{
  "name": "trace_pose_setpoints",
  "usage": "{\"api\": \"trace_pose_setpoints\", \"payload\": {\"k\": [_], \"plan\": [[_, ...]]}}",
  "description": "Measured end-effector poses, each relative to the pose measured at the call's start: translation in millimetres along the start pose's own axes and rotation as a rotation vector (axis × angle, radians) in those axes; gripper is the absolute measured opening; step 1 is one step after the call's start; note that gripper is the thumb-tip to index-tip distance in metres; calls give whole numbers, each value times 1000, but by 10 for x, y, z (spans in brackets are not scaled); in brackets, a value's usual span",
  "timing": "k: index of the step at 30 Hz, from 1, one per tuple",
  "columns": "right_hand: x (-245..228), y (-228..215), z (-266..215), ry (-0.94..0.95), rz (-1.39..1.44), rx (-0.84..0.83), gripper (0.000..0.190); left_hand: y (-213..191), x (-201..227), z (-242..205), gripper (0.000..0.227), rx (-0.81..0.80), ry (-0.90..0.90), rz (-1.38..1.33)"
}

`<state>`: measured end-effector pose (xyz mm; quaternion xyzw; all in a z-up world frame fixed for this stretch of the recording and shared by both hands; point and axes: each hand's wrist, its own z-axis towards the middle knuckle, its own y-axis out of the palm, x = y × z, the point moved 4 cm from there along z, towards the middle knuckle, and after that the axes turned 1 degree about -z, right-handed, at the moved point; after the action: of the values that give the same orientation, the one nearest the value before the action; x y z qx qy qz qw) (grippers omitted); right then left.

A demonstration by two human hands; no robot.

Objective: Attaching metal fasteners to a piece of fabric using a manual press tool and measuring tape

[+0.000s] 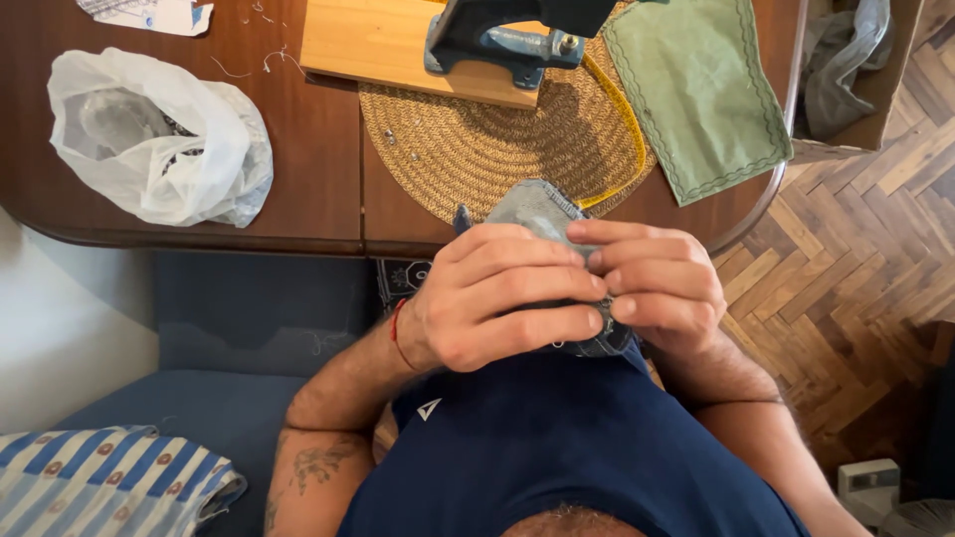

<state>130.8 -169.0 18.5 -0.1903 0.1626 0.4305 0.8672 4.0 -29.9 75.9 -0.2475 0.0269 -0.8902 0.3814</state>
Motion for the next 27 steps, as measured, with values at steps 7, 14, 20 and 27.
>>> {"api": "trace_pose_setpoints", "payload": {"k": [7,14,20,27], "plan": [[-55,37,195,0,-75,-33,16,-13,66,-22,27,5,50,21],[-48,81,300,-46,-126,-24,23,124,24,-235,21,72,228,240],[-102,30,325,-148,-290,-82,17,88,14,-235,19,154,375,390],[-83,-163,305,-277,-475,-230,5,-214,-167,-7,41,-309,-28,-75]]}}
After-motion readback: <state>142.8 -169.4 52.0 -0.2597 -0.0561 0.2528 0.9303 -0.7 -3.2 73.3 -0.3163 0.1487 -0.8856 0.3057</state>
